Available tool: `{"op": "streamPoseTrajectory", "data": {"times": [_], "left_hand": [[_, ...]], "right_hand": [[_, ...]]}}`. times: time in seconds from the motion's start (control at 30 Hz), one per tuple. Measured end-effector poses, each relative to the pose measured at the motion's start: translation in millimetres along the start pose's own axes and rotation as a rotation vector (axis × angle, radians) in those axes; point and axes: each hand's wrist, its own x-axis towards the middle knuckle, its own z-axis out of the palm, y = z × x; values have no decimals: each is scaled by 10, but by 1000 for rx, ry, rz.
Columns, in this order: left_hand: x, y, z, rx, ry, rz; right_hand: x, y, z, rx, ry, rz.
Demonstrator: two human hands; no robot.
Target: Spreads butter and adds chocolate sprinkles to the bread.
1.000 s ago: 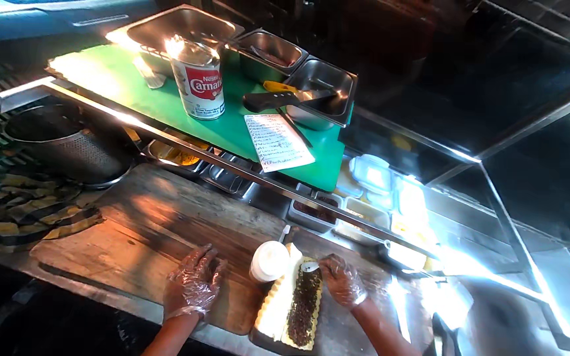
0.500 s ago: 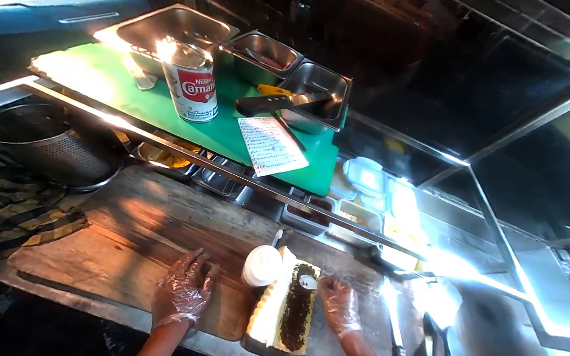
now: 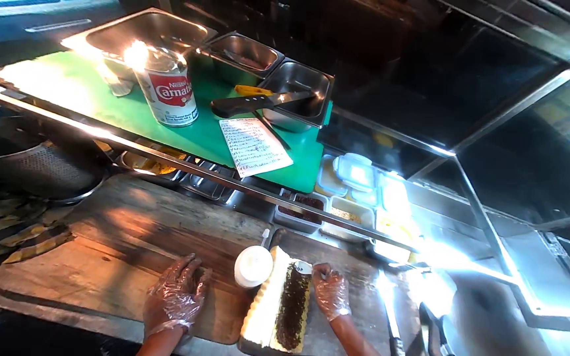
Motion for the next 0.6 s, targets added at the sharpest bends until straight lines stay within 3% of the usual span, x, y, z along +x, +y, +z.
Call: {"op": "streamPoseTrajectory", "data": {"times": [0.07, 0.23, 0.33, 0.4, 0.43, 0.5, 0.6], "left_hand": [[11, 5, -5, 2, -12, -6], [5, -23, 0, 9, -1, -14], [-1, -13, -10, 0, -23, -32], [-3, -4, -25, -4, -26, -37], [-10, -2, -25, -9, -17, -36], [-7, -9, -11, -10, 15, -20], [-6, -17, -12, -5, 24, -5]], "right_hand": [[68, 1, 0, 50, -5, 15], [177, -183, -249, 596, -118, 160], [613, -606, -523, 170, -71, 11], [998, -842, -520, -189, -59, -208], [1179, -903, -439, -236, -40, -313], [1347, -1039, -321, -295, -129, -351], [1429, -1039, -220, -152, -215, -426]]}}
